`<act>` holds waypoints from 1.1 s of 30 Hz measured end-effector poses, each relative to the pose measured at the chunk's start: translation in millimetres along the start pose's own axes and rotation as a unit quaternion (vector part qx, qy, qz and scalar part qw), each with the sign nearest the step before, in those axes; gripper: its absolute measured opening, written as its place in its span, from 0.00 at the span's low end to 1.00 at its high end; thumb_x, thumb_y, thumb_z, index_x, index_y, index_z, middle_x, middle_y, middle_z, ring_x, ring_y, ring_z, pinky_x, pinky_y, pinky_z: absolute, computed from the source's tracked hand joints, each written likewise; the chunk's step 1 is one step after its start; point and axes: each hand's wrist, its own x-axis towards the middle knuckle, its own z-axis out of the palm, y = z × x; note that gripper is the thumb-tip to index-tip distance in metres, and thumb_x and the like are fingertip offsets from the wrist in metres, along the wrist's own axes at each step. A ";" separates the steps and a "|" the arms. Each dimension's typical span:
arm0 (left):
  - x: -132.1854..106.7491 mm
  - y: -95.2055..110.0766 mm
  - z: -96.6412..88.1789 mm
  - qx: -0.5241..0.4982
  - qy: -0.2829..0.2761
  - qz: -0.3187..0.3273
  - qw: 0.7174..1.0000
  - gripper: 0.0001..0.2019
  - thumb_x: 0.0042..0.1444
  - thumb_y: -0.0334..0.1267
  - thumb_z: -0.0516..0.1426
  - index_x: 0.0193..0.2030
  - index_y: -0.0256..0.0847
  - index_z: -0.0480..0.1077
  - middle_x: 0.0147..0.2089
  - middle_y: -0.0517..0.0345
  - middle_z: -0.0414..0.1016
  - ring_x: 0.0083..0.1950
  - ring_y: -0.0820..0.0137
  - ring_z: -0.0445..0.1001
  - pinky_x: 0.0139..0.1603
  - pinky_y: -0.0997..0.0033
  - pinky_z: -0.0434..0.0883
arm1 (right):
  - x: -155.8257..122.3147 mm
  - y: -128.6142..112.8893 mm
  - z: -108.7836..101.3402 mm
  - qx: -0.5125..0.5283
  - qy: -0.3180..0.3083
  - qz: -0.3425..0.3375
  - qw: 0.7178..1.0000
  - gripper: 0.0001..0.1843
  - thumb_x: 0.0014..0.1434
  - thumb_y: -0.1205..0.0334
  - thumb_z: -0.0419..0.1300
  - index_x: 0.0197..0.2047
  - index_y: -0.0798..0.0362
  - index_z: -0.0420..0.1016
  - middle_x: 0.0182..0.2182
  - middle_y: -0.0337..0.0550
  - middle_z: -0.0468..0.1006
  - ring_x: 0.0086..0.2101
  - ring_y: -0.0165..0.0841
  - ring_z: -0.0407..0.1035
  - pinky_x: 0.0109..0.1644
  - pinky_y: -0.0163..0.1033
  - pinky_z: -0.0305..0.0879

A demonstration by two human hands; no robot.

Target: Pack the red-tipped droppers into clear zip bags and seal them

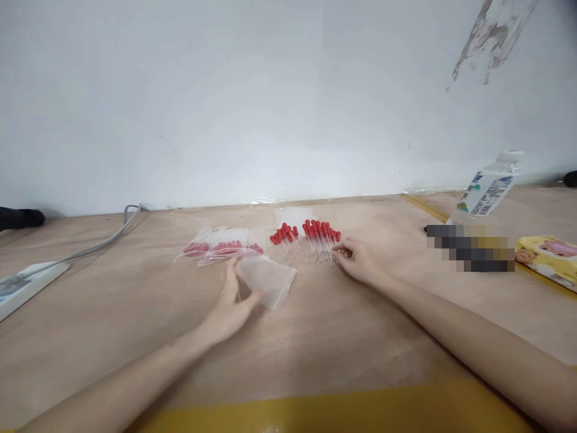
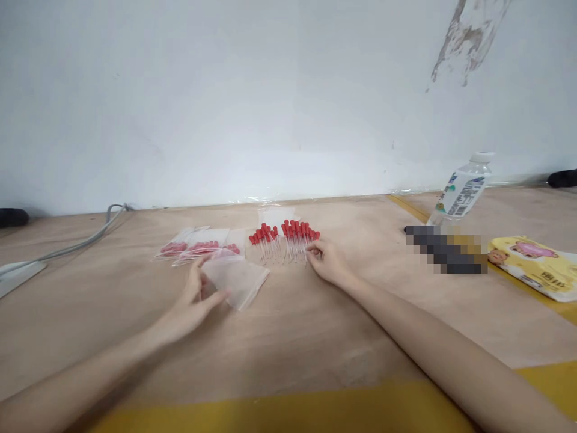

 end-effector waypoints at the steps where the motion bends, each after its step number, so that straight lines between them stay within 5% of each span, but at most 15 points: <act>1: -5.5 2.2 -7.4 0.073 -0.059 0.028 0.995 0.26 0.53 0.44 0.56 0.58 0.43 0.54 0.37 0.57 0.66 0.35 0.68 0.69 0.39 0.65 0.68 | 8.2 4.5 0.8 -0.010 0.018 0.029 0.999 0.07 0.50 0.63 0.55 0.31 0.55 0.73 0.27 0.43 0.73 0.27 0.31 0.66 0.32 0.37 0.63; 3: -5.8 3.3 -21.6 0.190 -0.121 0.120 0.967 0.16 0.56 0.46 0.53 0.49 0.44 0.65 0.33 0.58 0.67 0.34 0.67 0.68 0.39 0.63 0.67 | 25.1 11.5 3.6 -0.028 0.036 0.081 0.996 0.08 0.49 0.63 0.56 0.32 0.56 0.73 0.26 0.43 0.73 0.28 0.32 0.66 0.33 0.37 0.63; 6: 11.4 -1.8 -32.3 0.264 -0.176 0.302 0.899 0.12 0.59 0.44 0.50 0.43 0.45 0.71 0.43 0.52 0.69 0.46 0.61 0.67 0.50 0.55 0.62 | 50.0 17.4 12.9 -0.046 0.043 0.108 0.992 0.12 0.51 0.62 0.55 0.38 0.56 0.75 0.31 0.47 0.73 0.32 0.33 0.67 0.39 0.38 0.63; 9: 28.6 -7.6 -26.4 0.259 -0.252 0.377 0.853 0.19 0.59 0.46 0.50 0.56 0.48 0.63 0.61 0.52 0.58 0.62 0.56 0.54 0.61 0.50 0.51 | 71.3 22.0 25.0 -0.057 0.048 0.107 0.991 0.19 0.56 0.58 0.51 0.47 0.56 0.73 0.42 0.53 0.71 0.43 0.37 0.65 0.48 0.41 0.60; 12: 30.5 -8.3 -11.2 0.251 -0.325 0.379 0.829 0.25 0.60 0.49 0.49 0.63 0.48 0.52 0.67 0.54 0.47 0.66 0.56 0.45 0.64 0.48 0.43 | 85.8 28.0 32.7 -0.056 0.040 0.125 0.990 0.19 0.56 0.54 0.51 0.46 0.53 0.74 0.44 0.53 0.70 0.49 0.42 0.61 0.53 0.47 0.55; 15: 19.6 -1.7 6.9 0.254 -0.336 0.340 0.840 0.27 0.61 0.50 0.46 0.65 0.47 0.46 0.67 0.52 0.45 0.66 0.56 0.44 0.64 0.49 0.45 | 93.4 33.0 34.5 -0.042 0.031 0.135 0.990 0.15 0.54 0.53 0.54 0.38 0.50 0.77 0.41 0.50 0.73 0.48 0.43 0.61 0.52 0.49 0.54; 19: 6.6 15.0 26.9 0.258 -0.272 0.291 0.880 0.26 0.61 0.52 0.45 0.63 0.45 0.53 0.63 0.48 0.54 0.62 0.54 0.53 0.58 0.49 0.56 | 99.9 32.5 33.0 -0.001 0.034 0.140 0.990 0.12 0.52 0.54 0.56 0.33 0.51 0.77 0.36 0.45 0.76 0.43 0.38 0.65 0.48 0.43 0.58; 25: 14.0 17.0 26.0 0.209 -0.264 0.298 0.893 0.21 0.63 0.46 0.43 0.60 0.45 0.58 0.60 0.49 0.58 0.61 0.59 0.55 0.59 0.54 0.56 | 102.9 12.5 12.5 0.088 0.057 0.127 0.986 0.17 0.56 0.50 0.50 0.33 0.54 0.72 0.33 0.43 0.76 0.34 0.31 0.68 0.39 0.37 0.62; 29: 14.9 6.4 19.7 0.226 -0.288 0.275 0.889 0.19 0.64 0.47 0.42 0.60 0.51 0.57 0.65 0.54 0.50 0.66 0.58 0.46 0.63 0.49 0.47 | 73.8 -8.1 -9.1 0.273 0.085 0.084 0.955 0.19 0.55 0.44 0.50 0.34 0.53 0.65 0.28 0.40 0.74 0.23 0.25 0.64 0.28 0.33 0.60; 33: 10.7 4.3 24.8 0.237 -0.302 0.252 0.888 0.22 0.63 0.50 0.42 0.63 0.54 0.52 0.67 0.54 0.44 0.67 0.57 0.42 0.63 0.46 0.45 | 20.9 -16.0 -11.7 0.338 0.084 0.086 0.933 0.20 0.52 0.42 0.54 0.35 0.51 0.60 0.23 0.36 0.72 0.20 0.25 0.62 0.24 0.32 0.59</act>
